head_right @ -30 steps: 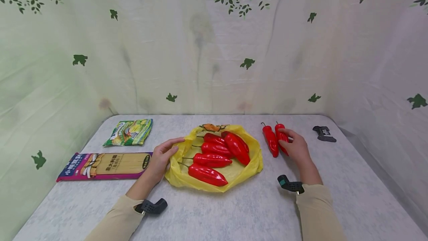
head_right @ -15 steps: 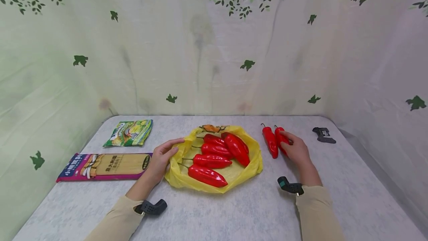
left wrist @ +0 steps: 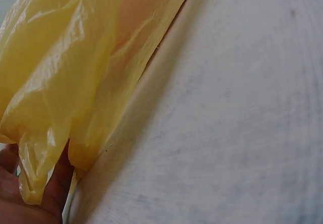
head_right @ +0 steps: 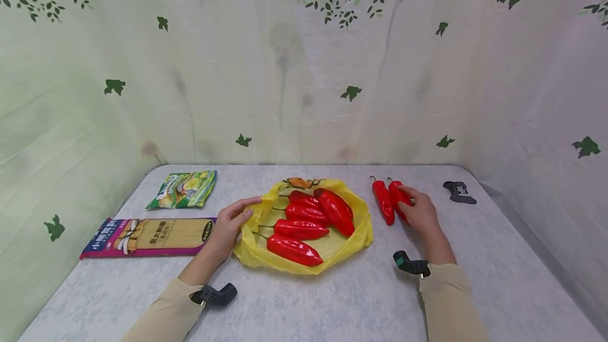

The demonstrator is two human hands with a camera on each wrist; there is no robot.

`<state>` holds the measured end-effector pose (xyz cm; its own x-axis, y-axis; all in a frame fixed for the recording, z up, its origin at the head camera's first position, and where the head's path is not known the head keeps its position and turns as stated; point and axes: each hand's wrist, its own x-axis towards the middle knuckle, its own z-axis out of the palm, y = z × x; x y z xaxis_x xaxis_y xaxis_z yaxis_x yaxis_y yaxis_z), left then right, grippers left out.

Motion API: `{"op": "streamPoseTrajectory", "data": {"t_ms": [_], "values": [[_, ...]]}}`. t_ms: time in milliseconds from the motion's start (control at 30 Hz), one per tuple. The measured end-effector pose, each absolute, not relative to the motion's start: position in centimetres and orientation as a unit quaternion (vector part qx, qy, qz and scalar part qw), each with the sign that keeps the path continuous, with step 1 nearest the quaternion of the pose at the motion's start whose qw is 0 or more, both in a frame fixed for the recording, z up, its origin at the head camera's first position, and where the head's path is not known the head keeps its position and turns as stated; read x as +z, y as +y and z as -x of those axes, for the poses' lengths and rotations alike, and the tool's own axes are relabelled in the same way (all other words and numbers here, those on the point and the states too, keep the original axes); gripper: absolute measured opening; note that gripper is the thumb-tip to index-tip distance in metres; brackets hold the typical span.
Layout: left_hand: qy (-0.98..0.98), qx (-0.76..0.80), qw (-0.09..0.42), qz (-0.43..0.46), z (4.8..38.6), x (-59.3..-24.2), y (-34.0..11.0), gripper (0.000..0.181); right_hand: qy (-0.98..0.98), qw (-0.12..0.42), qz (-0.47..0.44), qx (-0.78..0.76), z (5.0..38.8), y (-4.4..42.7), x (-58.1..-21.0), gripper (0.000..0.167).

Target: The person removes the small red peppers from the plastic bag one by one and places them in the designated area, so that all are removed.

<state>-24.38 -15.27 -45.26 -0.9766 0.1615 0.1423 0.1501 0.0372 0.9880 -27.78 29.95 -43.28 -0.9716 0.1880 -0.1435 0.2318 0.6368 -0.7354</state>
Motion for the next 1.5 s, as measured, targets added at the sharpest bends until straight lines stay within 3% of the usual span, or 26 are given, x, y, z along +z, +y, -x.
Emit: {"op": "streamPoseTrajectory", "data": {"t_ms": [333, 533, 933, 1500], "values": [[0.716, 0.689, 0.004, -0.112, 24.4, -45.5, -15.4, 0.034, 0.902, 0.016, -0.149, -0.405, 27.8, 29.5, -42.5, 0.062], [0.715, 0.69, 0.006, -0.113, 24.5, -45.4, -15.3, 0.034, 0.901, -0.017, -0.137, -0.412, 27.6, 28.3, -41.2, 0.06], [0.72, 0.684, 0.007, -0.114, 24.4, -45.1, -15.3, 0.035, 0.906, -0.091, -0.062, -0.409, 26.2, 25.4, -37.4, 0.051], [0.718, 0.688, 0.01, -0.106, 24.3, -45.0, -15.3, 0.035, 0.892, -0.136, 0.043, -0.43, 23.7, 21.5, -34.8, 0.044]]}}
